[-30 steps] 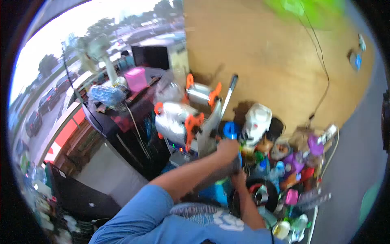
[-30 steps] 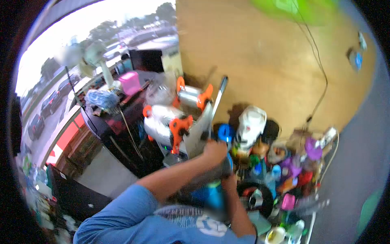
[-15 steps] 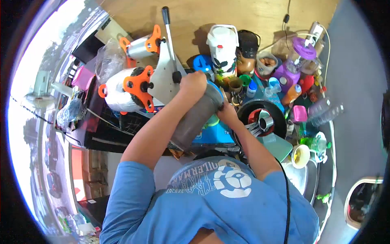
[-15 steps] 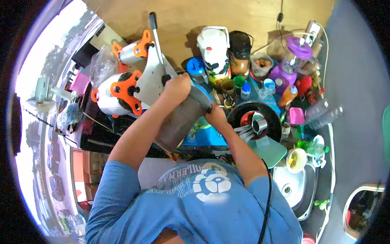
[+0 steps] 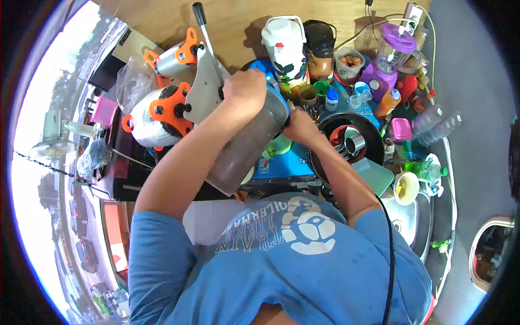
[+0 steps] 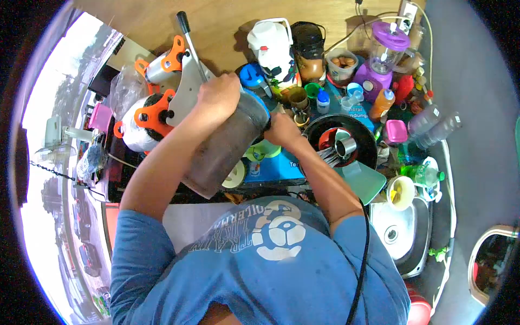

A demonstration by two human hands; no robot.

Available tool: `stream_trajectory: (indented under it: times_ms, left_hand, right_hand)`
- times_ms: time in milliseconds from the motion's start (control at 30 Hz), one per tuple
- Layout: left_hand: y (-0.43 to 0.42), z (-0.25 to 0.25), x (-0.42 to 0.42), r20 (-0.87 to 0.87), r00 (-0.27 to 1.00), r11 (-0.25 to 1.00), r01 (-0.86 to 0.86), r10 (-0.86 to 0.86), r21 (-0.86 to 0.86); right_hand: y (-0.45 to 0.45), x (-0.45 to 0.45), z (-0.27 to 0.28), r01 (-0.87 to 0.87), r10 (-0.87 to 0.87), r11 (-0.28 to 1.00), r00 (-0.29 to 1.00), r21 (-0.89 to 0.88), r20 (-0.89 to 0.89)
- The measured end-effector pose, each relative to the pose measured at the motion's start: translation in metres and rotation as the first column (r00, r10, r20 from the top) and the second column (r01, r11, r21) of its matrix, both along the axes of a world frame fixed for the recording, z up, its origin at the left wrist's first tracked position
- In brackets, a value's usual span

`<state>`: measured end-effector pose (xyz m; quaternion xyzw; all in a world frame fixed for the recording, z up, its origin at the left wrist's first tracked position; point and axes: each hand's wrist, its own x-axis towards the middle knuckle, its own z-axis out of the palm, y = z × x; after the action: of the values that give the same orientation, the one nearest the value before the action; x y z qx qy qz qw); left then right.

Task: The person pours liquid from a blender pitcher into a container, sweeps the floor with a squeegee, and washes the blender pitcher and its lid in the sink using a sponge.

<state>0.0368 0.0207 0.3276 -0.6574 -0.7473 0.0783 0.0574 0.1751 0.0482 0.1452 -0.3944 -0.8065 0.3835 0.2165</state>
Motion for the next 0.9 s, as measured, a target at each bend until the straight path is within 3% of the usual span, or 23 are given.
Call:
stream_trajectory:
  times_ms: [33,100,167,233,300,433,533,667,700,767,900]
  left_hand:
    - [-0.001,0.007,0.000,-0.023,1.000,1.000,0.016,-0.016,0.015]
    - [-0.001,0.019,0.003,-0.088,0.996,1.000,-0.015,0.016,0.013]
    - [-0.004,0.030,0.004,-0.118,0.993,1.000,0.007,-0.005,0.019]
    - [-0.010,0.042,0.004,-0.101,0.995,1.000,-0.009,0.010,0.014]
    - [-0.019,0.050,-0.001,-0.128,0.979,0.981,0.173,-0.162,0.085]
    - [-0.024,0.081,0.012,-0.163,0.978,0.990,0.137,-0.133,0.012]
    - [-0.023,0.092,0.005,-0.224,0.952,0.963,0.240,-0.209,0.122]
    - [-0.019,0.115,-0.001,-0.304,0.900,0.926,0.360,-0.312,0.117]
    - [-0.021,0.123,0.004,-0.305,0.903,0.929,0.351,-0.303,0.120]
    - [-0.029,0.142,0.021,-0.367,0.917,0.984,0.177,-0.156,0.025]
    - [-0.026,0.149,0.012,-0.353,0.908,0.962,0.265,-0.227,0.063]
  right_hand:
    - [0.002,0.000,0.006,-0.004,0.008,0.996,0.999,0.084,-0.046]
    - [0.003,0.001,0.019,0.002,0.000,0.997,1.000,0.083,-0.026]
    - [0.002,0.011,0.051,-0.148,0.153,0.977,0.988,0.154,-0.023]
    - [0.010,0.012,0.054,-0.186,0.188,0.973,0.982,0.138,-0.001]
    - [0.008,0.016,0.080,-0.236,0.240,0.966,0.970,0.102,-0.030]
    - [0.014,0.014,0.090,-0.267,0.272,0.947,0.962,0.177,-0.006]
    - [0.016,0.012,0.102,-0.303,0.312,0.940,0.949,0.155,-0.036]
    - [0.001,0.016,0.153,-0.332,0.344,0.930,0.937,0.157,-0.056]
    - [0.001,0.016,0.158,-0.319,0.329,0.936,0.943,0.152,-0.046]
    - [-0.003,0.016,0.170,-0.335,0.350,0.925,0.935,0.180,-0.053]
    - [-0.006,0.015,0.180,-0.297,0.312,0.934,0.948,0.197,-0.052]
